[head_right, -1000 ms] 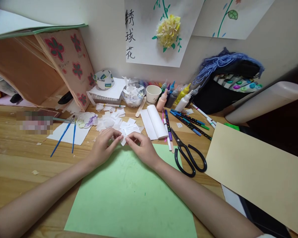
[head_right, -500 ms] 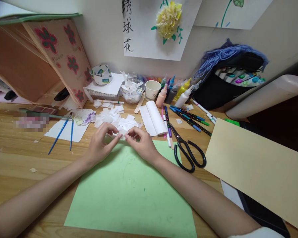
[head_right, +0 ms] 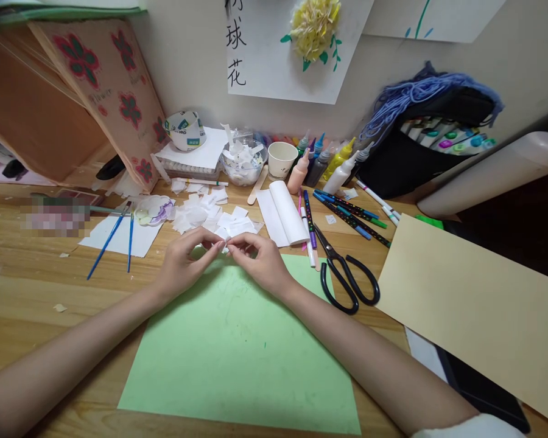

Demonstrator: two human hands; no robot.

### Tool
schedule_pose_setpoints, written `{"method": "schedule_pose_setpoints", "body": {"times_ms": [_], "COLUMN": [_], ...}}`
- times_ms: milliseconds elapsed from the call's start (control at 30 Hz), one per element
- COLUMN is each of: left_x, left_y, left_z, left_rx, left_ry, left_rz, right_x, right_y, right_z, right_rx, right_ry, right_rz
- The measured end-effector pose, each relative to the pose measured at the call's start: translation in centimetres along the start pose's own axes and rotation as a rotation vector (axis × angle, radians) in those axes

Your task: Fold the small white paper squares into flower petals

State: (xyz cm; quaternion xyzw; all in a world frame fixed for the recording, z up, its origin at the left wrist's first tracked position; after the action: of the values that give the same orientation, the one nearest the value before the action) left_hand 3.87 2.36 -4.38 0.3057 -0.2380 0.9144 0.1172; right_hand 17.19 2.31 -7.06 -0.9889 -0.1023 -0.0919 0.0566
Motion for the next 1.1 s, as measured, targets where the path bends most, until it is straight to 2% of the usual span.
{"method": "schedule_pose_setpoints", "body": {"times_ms": [900, 1100], "left_x": [0.18, 0.23], "left_y": [0.38, 0.45], "left_z": [0.64, 0.69], "left_rx": [-0.142, -0.154], "left_ry": [-0.085, -0.090], "left_rz": [0.078, 0.100], "right_x": [-0.01, -0.32], "right_y": [-0.13, -0.15], "right_z": [0.63, 0.41], "right_rx": [0.000, 0.000], "right_ry": [0.002, -0.029], "right_rz": [-0.012, -0.073]}}
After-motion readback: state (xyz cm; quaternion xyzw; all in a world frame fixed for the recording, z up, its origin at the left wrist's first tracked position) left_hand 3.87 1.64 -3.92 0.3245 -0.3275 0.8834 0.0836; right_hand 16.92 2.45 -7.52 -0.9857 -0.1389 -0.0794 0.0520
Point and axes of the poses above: each hand's wrist, its own y-axis away from the middle knuckle, its own x-axis out of the back of the hand, z = x × y, the point moved 7 cm from there along -y, towards the middle knuckle
